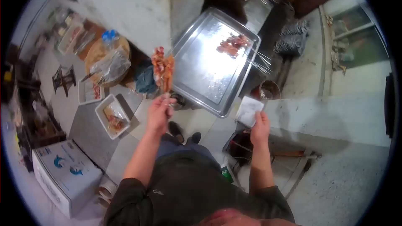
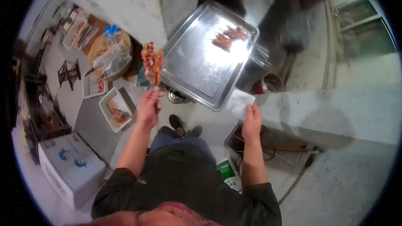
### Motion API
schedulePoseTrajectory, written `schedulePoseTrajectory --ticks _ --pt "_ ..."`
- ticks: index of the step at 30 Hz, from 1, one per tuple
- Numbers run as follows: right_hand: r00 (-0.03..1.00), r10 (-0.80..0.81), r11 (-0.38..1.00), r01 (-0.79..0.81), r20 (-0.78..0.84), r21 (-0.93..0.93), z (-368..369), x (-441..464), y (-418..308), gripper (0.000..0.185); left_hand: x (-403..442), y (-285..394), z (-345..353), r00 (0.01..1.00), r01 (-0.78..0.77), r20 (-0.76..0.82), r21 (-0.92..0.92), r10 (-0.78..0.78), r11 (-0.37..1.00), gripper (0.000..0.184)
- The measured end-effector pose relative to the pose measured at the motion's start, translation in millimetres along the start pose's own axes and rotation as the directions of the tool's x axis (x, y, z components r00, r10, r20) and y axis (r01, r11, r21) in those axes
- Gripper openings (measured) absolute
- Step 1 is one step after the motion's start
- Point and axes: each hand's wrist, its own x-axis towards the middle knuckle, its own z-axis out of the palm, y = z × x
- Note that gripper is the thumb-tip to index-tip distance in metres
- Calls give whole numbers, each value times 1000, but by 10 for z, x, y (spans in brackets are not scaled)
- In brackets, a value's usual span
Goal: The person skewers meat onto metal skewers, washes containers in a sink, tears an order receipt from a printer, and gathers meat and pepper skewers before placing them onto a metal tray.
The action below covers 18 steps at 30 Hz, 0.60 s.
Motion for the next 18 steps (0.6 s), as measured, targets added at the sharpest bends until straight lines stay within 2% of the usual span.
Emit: schedulePoseTrajectory --ticks 1,3,6,10,13,14,17,18 --pt "998 2 999 1 -62 49 -194 149 -35 27 113 -156 386 998 41 57 -33 -39 999 15" --pt "973 14 994 10 -230 106 -288 275 -161 30 415 -368 737 985 159 79 -94 -152 983 14" --pt "969 -4 993 34 -247 117 -566 530 -204 34 872 -795 1283 970 226 124 -146 -209 963 13" --pt "972 3 992 28 -236 126 -493 870 -413 31 1247 -1215 1764 963 263 20 -296 -269 918 11" --pt "992 -23 991 39 -124 130 -801 1413 -229 32 1500 -1577 2051 965 214 -84 -300 -249 930 12" --pt "994 2 991 12 -107 135 -858 1610 -237 31 1646 -1705 2058 969 226 -19 -327 -245 918 15" --pt "997 65 986 -58 -38 157 -985 1984 -327 30 1807 -2035 2272 979 117 -124 -311 -162 943 17" --pt "998 66 985 -66 5 160 -1016 2097 -392 30 1853 -2096 2355 966 138 -167 -313 -197 940 16"
